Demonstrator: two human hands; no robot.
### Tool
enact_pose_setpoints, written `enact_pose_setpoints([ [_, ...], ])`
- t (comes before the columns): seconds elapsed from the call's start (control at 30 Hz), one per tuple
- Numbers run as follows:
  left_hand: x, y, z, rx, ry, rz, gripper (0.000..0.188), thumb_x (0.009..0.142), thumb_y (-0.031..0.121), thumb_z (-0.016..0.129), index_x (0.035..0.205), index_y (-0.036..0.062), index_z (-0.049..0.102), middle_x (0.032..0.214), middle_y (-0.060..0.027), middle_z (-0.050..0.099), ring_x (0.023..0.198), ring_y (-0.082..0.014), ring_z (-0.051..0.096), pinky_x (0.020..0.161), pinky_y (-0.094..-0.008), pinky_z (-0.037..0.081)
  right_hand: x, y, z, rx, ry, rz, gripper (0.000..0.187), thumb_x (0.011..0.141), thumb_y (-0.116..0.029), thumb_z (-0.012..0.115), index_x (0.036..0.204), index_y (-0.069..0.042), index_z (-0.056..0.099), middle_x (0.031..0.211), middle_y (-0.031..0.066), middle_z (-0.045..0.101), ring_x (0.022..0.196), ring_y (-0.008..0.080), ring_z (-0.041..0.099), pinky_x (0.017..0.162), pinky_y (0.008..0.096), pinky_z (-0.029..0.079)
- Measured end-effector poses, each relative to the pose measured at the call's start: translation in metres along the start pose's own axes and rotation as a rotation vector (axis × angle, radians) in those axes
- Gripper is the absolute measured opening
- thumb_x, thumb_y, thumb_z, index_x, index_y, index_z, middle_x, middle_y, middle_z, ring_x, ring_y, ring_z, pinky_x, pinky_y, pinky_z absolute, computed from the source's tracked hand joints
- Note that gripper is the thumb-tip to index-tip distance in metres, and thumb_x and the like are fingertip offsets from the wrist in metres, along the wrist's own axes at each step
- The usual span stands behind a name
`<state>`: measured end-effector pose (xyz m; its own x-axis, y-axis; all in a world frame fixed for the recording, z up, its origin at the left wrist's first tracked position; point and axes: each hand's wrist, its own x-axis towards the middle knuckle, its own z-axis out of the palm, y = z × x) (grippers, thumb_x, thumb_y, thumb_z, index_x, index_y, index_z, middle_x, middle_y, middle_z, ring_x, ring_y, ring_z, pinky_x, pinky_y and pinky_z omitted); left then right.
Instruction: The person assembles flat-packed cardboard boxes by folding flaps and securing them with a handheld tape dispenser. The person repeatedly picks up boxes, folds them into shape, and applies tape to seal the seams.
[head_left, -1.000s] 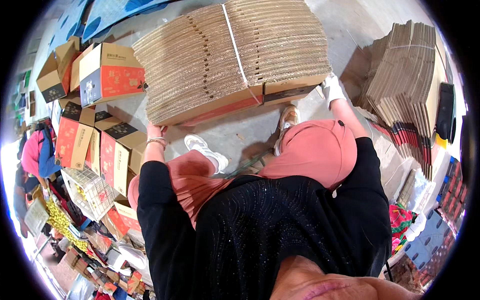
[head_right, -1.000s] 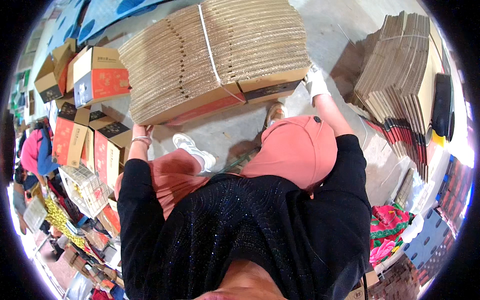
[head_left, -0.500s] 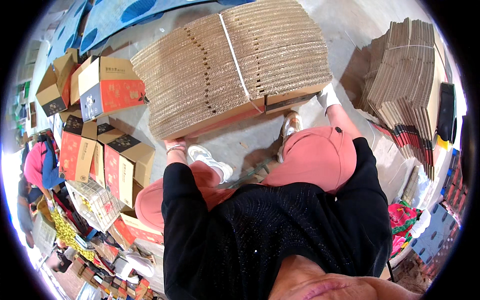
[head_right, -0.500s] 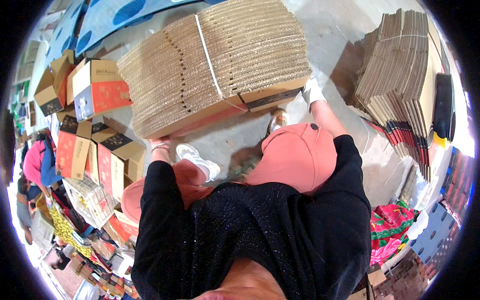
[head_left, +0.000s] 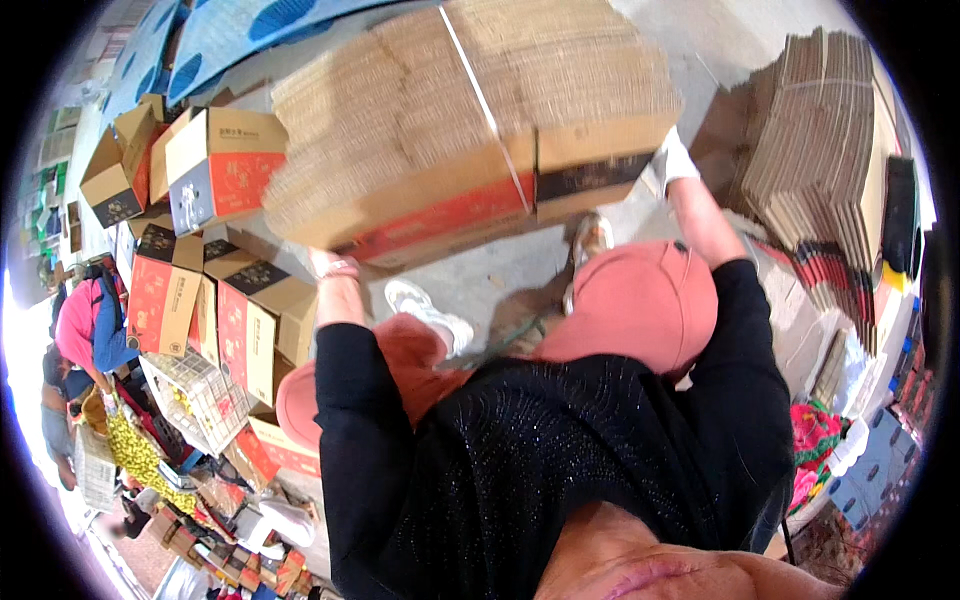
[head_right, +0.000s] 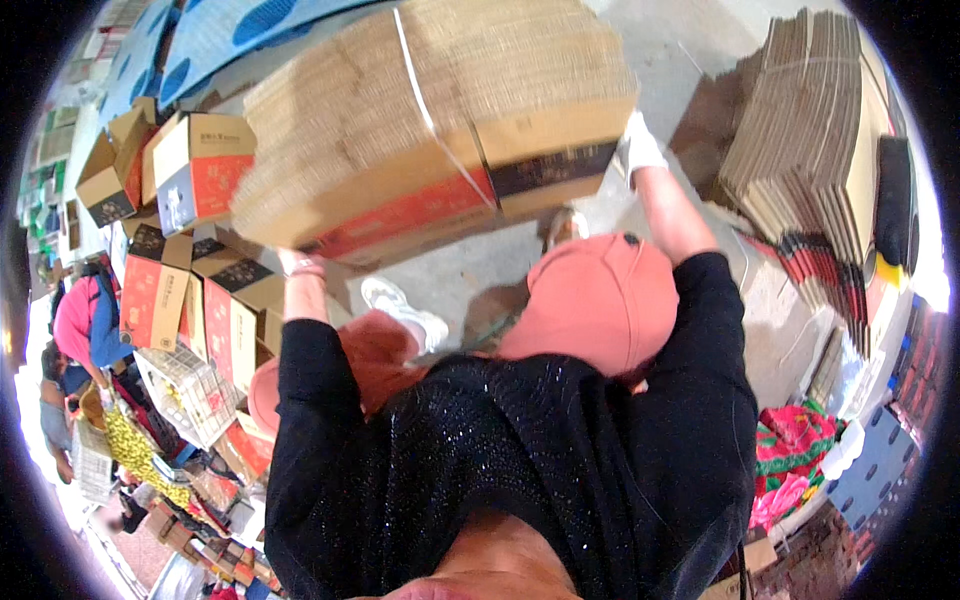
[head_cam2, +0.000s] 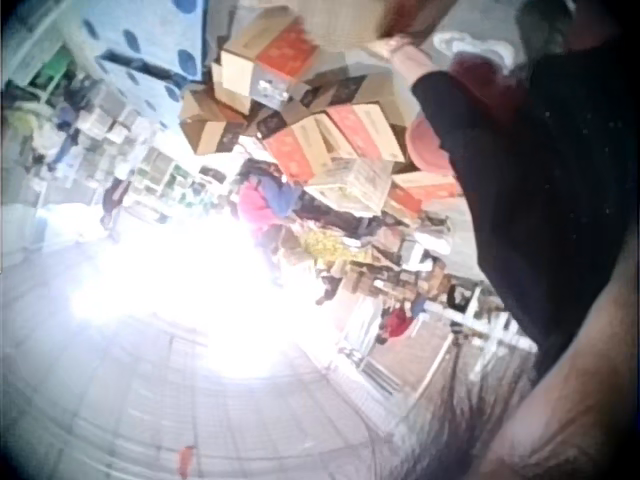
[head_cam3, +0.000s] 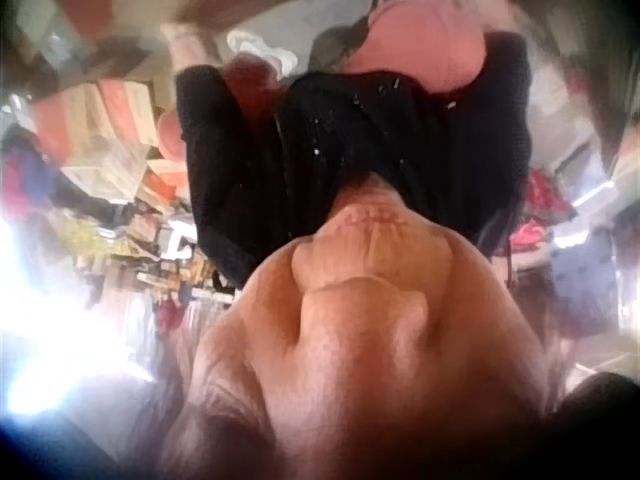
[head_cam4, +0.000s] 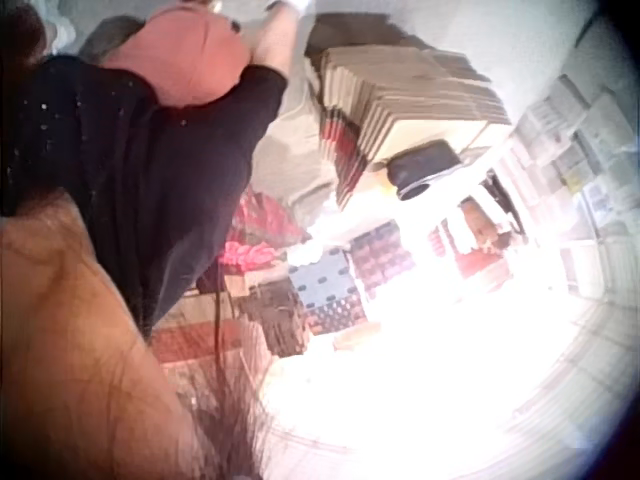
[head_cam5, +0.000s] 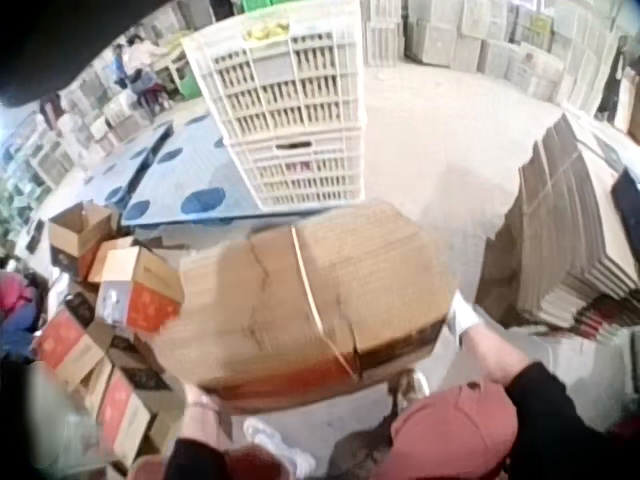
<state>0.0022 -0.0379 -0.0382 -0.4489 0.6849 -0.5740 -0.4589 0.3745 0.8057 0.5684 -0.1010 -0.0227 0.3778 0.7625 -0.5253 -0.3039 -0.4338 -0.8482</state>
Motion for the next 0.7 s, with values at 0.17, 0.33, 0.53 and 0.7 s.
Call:
enact_pose_setpoints([
  [0.17,-0.083,0.094,0.069,0.053,-0.246,-0.008,0.063,0.088,0.056,0.036,0.125,0.0061,0.044,0.125,-0.011,0.049,0.115,-0.0263,0.048,0.096,-0.0433,0.04,0.01,-0.042,-0.001,-0.155,-0.131,-0.082,0.033,0.091,-0.028,0.047,0.114,-0.006,0.057,0.099,0.0045,0.063,0.087,0.0129,0.058,0.072,0.0258,0.049],
  [0.33,-0.051,0.115,0.05,0.359,-0.356,-0.237,0.066,0.082,0.059,0.048,0.118,0.0036,0.051,0.113,-0.0122,0.058,0.104,-0.0239,0.055,0.088,-0.041,0.045,-0.036,-0.099,0.054,-0.319,-0.12,-0.066,0.046,0.092,-0.039,0.042,0.113,-0.001,0.057,0.107,0.0088,0.06,0.094,0.0182,0.056,0.082,0.0289,0.044],
  [0.53,-0.035,0.048,0.019,0.497,-0.373,0.08,0.044,0.081,0.032,0.065,0.112,0.004,0.051,0.101,-0.0058,0.058,0.092,-0.0144,0.055,0.08,-0.0313,0.046,-0.012,-0.037,0.038,-0.18,-0.127,-0.088,0.054,0.087,-0.047,0.05,0.111,0.001,0.058,0.106,0.0114,0.06,0.095,0.0175,0.054,0.085,0.0279,0.042],
  [0.7,-0.019,0.045,0.008,0.609,-0.324,0.109,0.044,0.081,0.032,0.065,0.111,0.0033,0.051,0.1,-0.0056,0.058,0.09,-0.0131,0.054,0.08,-0.0294,0.045,-0.011,-0.039,0.038,-0.152,-0.097,-0.02,0.054,0.085,-0.046,0.052,0.111,0.001,0.058,0.106,0.0111,0.06,0.095,0.0167,0.054,0.084,0.0277,0.042],
])
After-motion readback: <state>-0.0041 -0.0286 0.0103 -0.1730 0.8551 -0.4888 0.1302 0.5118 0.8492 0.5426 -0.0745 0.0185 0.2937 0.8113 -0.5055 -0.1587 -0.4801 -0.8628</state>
